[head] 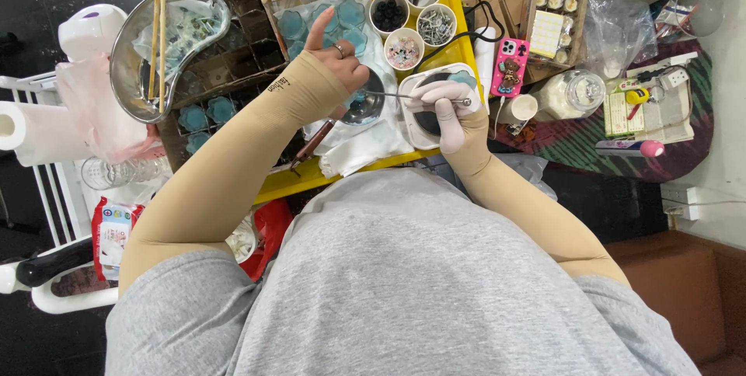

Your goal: Preparing and cleaning small candle molds and containers at a workstation.

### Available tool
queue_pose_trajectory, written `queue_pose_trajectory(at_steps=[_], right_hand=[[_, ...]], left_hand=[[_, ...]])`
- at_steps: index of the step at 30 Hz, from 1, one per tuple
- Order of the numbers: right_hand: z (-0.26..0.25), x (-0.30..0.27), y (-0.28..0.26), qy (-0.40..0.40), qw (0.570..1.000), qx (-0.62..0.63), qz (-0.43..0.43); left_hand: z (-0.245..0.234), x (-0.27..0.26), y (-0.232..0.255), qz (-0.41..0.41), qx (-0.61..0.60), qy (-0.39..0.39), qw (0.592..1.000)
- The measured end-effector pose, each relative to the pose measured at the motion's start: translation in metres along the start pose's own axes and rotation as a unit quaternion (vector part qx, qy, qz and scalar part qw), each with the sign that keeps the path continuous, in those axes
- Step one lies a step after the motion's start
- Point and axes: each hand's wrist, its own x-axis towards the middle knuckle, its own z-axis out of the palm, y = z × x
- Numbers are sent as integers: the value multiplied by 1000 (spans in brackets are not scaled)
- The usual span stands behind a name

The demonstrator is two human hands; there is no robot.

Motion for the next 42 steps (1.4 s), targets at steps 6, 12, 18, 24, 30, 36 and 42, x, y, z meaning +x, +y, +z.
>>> queue_pose_trajectory(at_steps=[6,12,18,24,30,36,42], right_hand=[[-2,3,-6,-26,1000,1,-5],[-8,5,4,-21,999,41,8],[-12,3,3,-10,990,137,35],[-10,5,9,9,993,114,31],[-4,2,-3,16,995,95,10],[2,0,-8,-8,999,-43,8],[19,13,-11,-47,993,-101,-26]], left_hand=[[-10,-6,2,-18,-55,-43,997],[-18,-8,3,-30,-92,-57,994],[-13,-16,1,-43,-114,-21,992],[-13,-16,2,-57,-80,-38,994],[-11,-20,-1,-60,-57,-16,996],[-10,-22,1,-53,-40,9,998],[-1,-21,10,-23,14,66,997]])
